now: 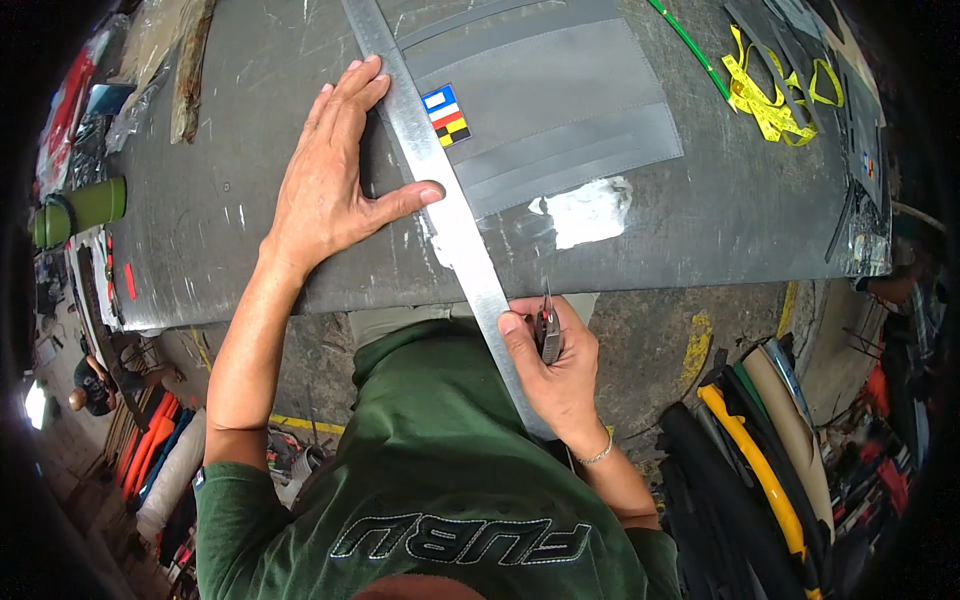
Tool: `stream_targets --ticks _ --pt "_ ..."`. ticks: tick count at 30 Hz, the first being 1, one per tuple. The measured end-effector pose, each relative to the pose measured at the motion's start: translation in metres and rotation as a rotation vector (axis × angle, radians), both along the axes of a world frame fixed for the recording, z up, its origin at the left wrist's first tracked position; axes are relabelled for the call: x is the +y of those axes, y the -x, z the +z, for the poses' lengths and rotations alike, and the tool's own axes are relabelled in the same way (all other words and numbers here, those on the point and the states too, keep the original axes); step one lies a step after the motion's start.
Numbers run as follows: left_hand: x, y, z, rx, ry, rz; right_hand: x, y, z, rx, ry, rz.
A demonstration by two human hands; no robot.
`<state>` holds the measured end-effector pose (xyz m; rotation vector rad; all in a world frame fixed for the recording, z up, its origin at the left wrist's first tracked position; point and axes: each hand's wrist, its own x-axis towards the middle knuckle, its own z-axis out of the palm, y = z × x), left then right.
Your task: Cutting pieces of fabric from a larger sheet using a utility knife and a metal ruler.
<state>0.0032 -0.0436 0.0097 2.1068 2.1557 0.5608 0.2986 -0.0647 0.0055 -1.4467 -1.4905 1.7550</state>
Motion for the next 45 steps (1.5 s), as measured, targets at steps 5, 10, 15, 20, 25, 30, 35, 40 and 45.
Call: stream_targets --ticks 5,10,15,20,25,30,35,40,45 --pt "-0.001 0.001 -0.003 -0.005 -0.014 -0.004 0.001 0.001 0.002 -0.007 -0.016 0.006" --pt "-0.002 0.000 -0.004 0.005 -0.012 0.005 0.000 0.000 0.001 0.001 0.004 -0.001" --pt "-0.001 -0.001 -0.004 -0.001 -0.008 -0.001 -0.001 -0.001 0.000 -0.003 0.003 -0.007" --pt "0.000 0.003 -0.003 0.003 -0.027 -0.006 0.000 0.000 0.000 -0.027 -0.020 0.015" --pt "0.001 0.005 -0.008 -0.004 -0.065 -0.008 0.001 0.000 -0.002 -0.005 -0.011 0.012" --pt "0.002 0.008 -0.009 -0.092 -0.065 -0.012 0.000 -0.001 -0.003 -0.015 -0.019 0.016" --pt "0.017 0.040 -0.058 -0.640 -0.620 -0.562 -0.002 0.006 -0.002 0.031 -0.092 0.019" --pt "0.008 -0.003 0.026 -0.248 0.148 0.118 -0.003 0.001 -0.008 0.022 -0.091 -0.039" --pt "0.009 0.001 0.030 -0.142 0.185 0.146 -0.002 0.002 -0.008 0.021 -0.094 -0.036"
